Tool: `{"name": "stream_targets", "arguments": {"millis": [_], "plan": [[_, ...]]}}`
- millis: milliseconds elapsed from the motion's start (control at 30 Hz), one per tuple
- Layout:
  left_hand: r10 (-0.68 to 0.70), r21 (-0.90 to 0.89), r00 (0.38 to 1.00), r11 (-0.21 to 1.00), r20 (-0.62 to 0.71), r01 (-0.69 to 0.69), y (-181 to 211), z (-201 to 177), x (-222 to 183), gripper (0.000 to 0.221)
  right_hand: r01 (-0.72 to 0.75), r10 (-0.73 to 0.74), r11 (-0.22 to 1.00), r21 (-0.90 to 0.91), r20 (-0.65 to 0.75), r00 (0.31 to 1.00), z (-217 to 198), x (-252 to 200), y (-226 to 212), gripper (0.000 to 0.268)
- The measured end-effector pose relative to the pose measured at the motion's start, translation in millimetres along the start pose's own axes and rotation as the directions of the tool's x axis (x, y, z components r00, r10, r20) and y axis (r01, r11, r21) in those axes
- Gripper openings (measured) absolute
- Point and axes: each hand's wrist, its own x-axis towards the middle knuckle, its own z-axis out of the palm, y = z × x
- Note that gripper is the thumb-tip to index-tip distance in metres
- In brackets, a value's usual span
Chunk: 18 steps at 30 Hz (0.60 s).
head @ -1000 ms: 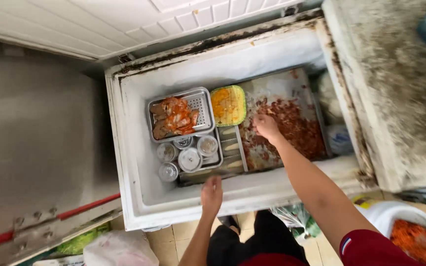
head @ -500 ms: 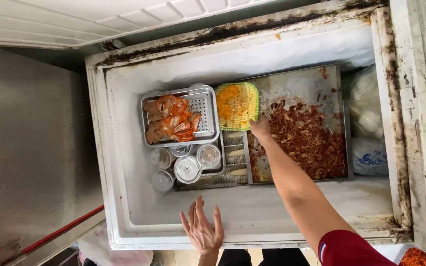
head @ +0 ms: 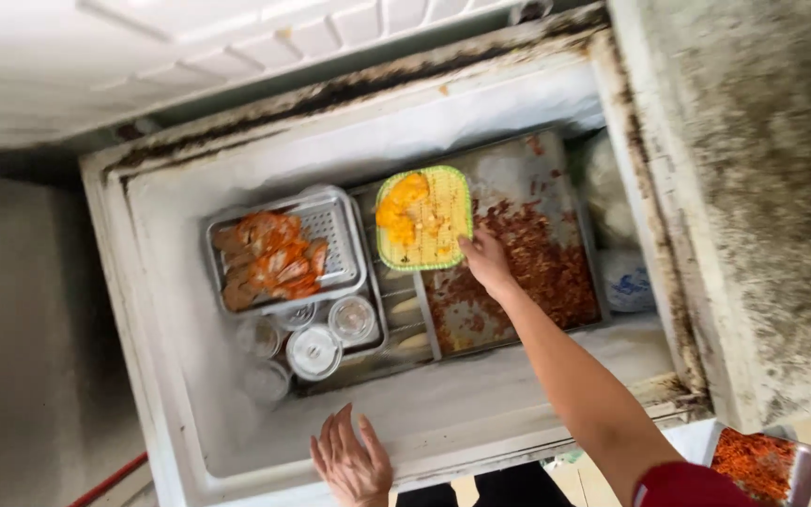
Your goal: Transferring bowls of sauce and trays of prepared meats from a chest freezer to a food preparation counter.
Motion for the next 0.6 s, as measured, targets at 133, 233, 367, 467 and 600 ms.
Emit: {"name": "stream_targets", "arguments": {"millis": [133,233,367,467,600], "plan": [[-0.005,0.049,0.999,0.999,-0.039,0.007,-3,17,2,0.041,0.081,-0.034,0.959,0.271,-0.175,0.984,-79,-57,-18,0.038],[-0.008,0.093,0.997,0.996,-0.082,0.015,-14,32,1,0.038,0.337,-0.201,0.876,0.345,-0.373,0.906,-154,-89,-19,0.025],[0.002,0.14,0.998,0.99,-0.062,0.007,-7,28,6,0.035,0.489,-0.261,0.797,0.353,-0.529,0.808,-201,-149,-78,0.017],[-0.013,0.216,1.0,0.976,-0.01,0.015,-6,20,4,0.035,0.567,-0.147,0.687,0.455,-0.677,0.721,-239,-159,-42,0.015],[0.019,0.176,1.0,0.984,-0.015,-0.016,1,10,3,0.037,0.644,-0.054,0.569,0.512,-0.758,0.651,-283,-193,18,0.011]]}}
